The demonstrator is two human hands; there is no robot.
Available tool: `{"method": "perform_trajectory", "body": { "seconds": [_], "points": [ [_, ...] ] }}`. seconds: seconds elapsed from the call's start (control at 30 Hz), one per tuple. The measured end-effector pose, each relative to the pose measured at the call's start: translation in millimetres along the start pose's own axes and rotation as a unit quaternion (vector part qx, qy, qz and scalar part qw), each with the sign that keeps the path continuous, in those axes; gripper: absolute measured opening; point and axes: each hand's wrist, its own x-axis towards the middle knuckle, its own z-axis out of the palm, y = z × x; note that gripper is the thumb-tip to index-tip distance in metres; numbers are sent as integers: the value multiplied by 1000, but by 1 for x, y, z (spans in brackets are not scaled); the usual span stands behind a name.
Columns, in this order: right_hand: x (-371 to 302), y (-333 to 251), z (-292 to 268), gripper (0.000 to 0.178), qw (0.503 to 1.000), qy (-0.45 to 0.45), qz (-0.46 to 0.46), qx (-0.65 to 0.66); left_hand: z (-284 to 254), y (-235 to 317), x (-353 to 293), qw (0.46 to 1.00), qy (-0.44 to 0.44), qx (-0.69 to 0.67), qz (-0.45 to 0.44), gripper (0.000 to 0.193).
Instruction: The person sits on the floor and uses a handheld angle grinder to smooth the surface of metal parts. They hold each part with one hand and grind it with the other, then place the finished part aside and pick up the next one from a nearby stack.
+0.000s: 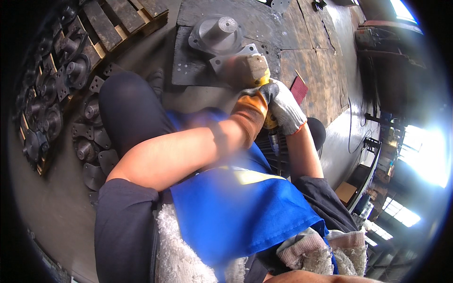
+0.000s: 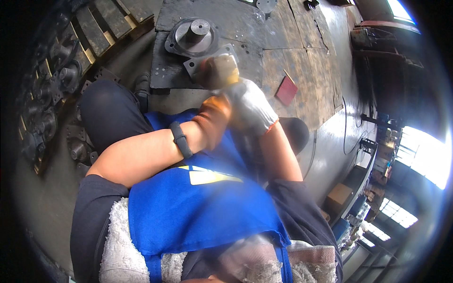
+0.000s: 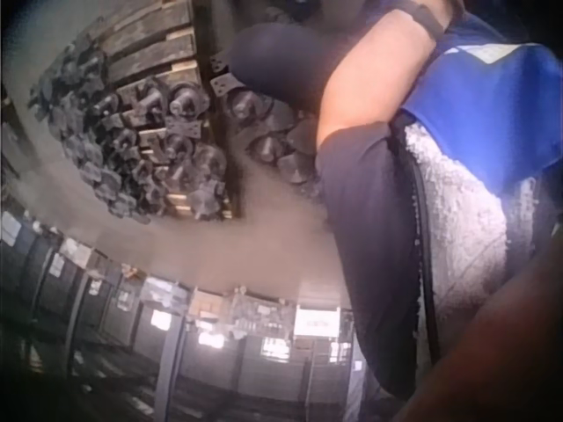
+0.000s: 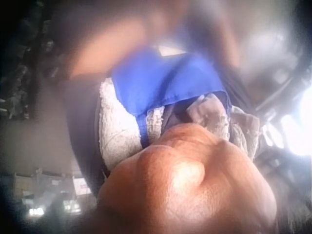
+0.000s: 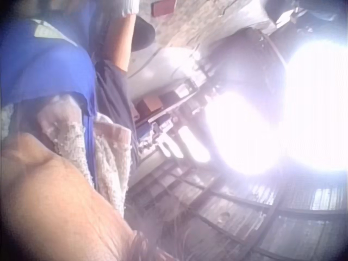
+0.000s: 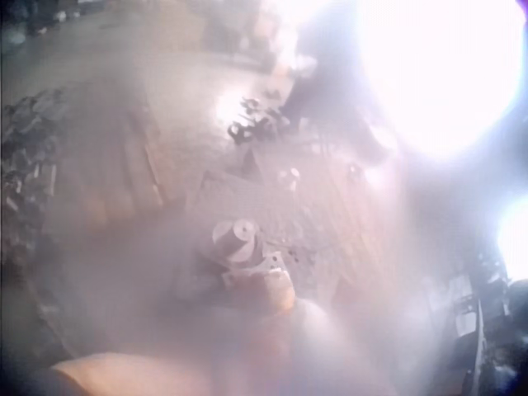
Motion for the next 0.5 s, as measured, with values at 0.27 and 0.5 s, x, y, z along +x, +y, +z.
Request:
{"method": "perform_trajectory", "body": {
  "seconds": [0.27,0.5],
  "points": [
    [17,-27,0,33,946,1,169,278,-8,-28,-8,999,4,48,25,15],
    [11,25,-6,31,996,10,-94,-1,-68,5,0,997,-55,48,-27,17]
  ]
}}
